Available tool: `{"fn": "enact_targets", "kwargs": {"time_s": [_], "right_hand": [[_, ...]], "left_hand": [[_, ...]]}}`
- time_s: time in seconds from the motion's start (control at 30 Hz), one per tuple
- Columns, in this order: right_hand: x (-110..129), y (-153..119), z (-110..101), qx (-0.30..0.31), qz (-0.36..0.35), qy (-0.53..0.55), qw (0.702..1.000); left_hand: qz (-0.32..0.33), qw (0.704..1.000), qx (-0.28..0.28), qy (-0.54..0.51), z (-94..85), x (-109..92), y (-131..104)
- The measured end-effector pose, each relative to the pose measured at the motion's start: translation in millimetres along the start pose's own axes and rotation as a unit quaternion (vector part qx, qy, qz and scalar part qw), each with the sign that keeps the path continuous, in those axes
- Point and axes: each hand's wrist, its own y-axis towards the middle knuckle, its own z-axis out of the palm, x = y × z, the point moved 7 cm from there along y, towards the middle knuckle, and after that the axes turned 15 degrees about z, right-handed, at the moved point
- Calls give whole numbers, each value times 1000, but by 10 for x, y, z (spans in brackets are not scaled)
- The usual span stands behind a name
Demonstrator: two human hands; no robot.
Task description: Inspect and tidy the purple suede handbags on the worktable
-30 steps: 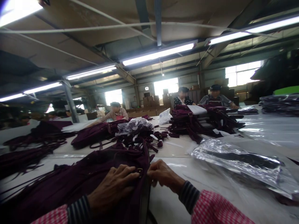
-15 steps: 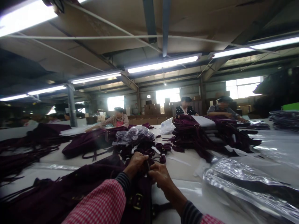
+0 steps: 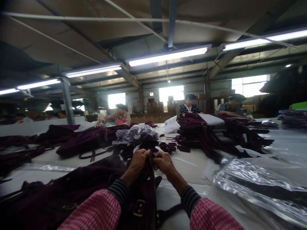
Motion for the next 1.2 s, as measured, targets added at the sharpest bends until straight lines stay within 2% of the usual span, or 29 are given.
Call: {"fn": "enact_targets", "kwargs": {"time_s": [0.17,0.3,0.47,0.57,0.67,0.77,0.87,0.93,1.07,1.13,1.2], "right_hand": [[174,-20,-102,-18,-32,-46,998],[338,-119,-115,-20,-88,-130,987],[430,-408,-112,-9,-174,-231,957],[349,-774,-113,30,-208,-275,938],[171,-1344,-91,106,-239,-312,914],[-22,-1901,-107,171,-221,-283,918],[-152,-2251,-111,206,-181,-235,933],[-234,-2334,-114,210,-147,-216,942],[-439,-2272,-213,184,-71,-205,959],[-472,-2228,-298,162,-68,-212,961],[-403,-2218,-387,133,-90,-210,964]], "left_hand": [[8,1000,0,22,-10,-54,1],[3,998,7,63,-49,-71,-4],[-36,991,29,124,-53,87,-34],[-77,983,26,167,-81,239,-65],[-100,973,24,205,-134,323,-88],[-99,966,30,238,-188,315,-97],[-86,958,41,272,-223,239,-100],[-70,953,50,291,-228,150,-99],[-26,951,86,297,-226,-124,-110],[7,950,106,294,-274,-334,-157],[47,946,121,296,-377,-603,-284]]}}
